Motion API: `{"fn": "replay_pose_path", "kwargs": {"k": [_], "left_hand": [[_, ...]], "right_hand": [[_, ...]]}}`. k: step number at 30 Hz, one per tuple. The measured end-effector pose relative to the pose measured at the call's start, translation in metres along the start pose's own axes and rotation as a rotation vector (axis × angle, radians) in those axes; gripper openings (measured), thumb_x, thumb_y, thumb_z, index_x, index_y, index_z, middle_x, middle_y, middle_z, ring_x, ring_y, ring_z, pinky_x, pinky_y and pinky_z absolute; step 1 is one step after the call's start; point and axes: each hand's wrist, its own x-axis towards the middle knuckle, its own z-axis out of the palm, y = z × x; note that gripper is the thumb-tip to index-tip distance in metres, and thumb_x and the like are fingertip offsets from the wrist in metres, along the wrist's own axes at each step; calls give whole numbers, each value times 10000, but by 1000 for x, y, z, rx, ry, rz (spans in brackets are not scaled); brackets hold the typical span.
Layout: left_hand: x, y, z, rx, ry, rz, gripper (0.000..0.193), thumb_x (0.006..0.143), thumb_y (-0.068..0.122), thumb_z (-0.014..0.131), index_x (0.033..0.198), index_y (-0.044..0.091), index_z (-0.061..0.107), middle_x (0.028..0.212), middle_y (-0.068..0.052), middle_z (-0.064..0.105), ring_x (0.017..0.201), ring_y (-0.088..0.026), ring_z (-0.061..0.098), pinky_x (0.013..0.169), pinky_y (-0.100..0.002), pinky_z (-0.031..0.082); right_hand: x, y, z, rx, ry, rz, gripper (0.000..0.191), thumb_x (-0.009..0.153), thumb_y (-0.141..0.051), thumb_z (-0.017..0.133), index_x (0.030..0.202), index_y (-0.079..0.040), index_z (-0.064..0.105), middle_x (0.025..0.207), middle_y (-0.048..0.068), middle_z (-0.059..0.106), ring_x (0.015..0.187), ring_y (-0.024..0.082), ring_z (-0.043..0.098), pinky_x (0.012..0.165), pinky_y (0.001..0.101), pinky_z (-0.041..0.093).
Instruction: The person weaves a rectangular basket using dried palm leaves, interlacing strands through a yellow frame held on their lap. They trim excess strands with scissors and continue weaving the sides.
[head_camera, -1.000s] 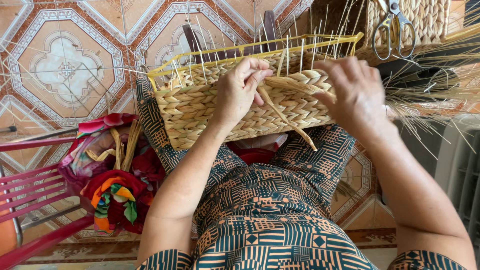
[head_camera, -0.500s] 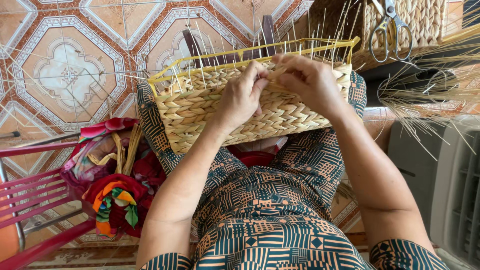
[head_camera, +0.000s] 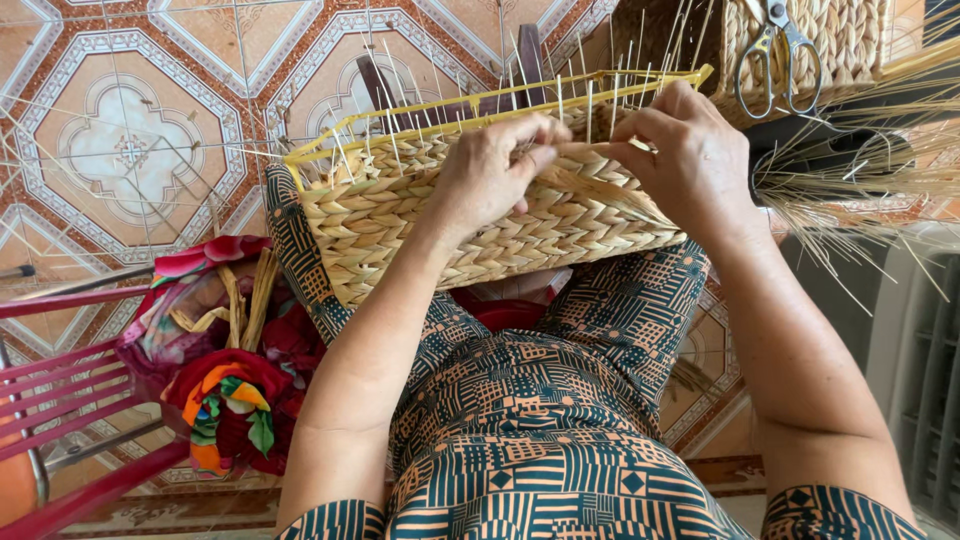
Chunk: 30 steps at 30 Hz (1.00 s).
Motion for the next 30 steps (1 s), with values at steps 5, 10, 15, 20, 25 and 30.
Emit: {"fn": "replay_pose_path", "kwargs": {"k": [5,10,15,20,25,30], "left_hand": [[-10,-8,3,-133,136,-107,205,1036,227,558,1097,99,707,977,-78,768,555,-68,728,362,-176,523],[-32,-16,9,-64,496,65,166,1106,221,598,1098,81,686,976,-105,793,542,-98,676,450,-206,528],[-26,0,5,-228,119,-27,258,1051,136,470,1286,34,499,1239,-154,680,628,-113,734,481,-207,583],[-1,8,-6,-63,-194,-81,128,1016,145,598,1119,69,596,932,-108,718,585,-98,718,464,-219,568],[1,5,21,332,157,65,130,1115,125,527,994,87,552,619,-56,623,456,-163,550,374,-288,409],[-7,0,16,76,190,214,66,1109,71,481,1103,76,416,772,-91,669,497,-108,638,375,-233,506]], "right_hand": [[-4,10,15,32,-122,101,265,966,-363,806,933,-107,747,882,38,638,806,172,620,671,360,533],[-25,11,14,37,104,34,240,1033,-327,798,1047,-92,751,1009,42,691,906,179,617,785,348,507],[-45,-14,2,90,-52,-74,339,887,-344,816,1094,-79,768,1010,55,713,872,174,628,800,383,489],[-26,-30,-35,40,-58,-2,193,1026,-265,762,1157,-126,788,996,13,702,890,183,588,815,372,453],[-13,-68,-49,-83,139,-178,159,953,-156,708,1090,-105,771,1077,56,710,982,236,597,865,389,481],[19,-60,-20,-62,-157,-6,160,1138,-153,658,1046,-44,732,896,55,692,745,171,629,700,351,526]]}}
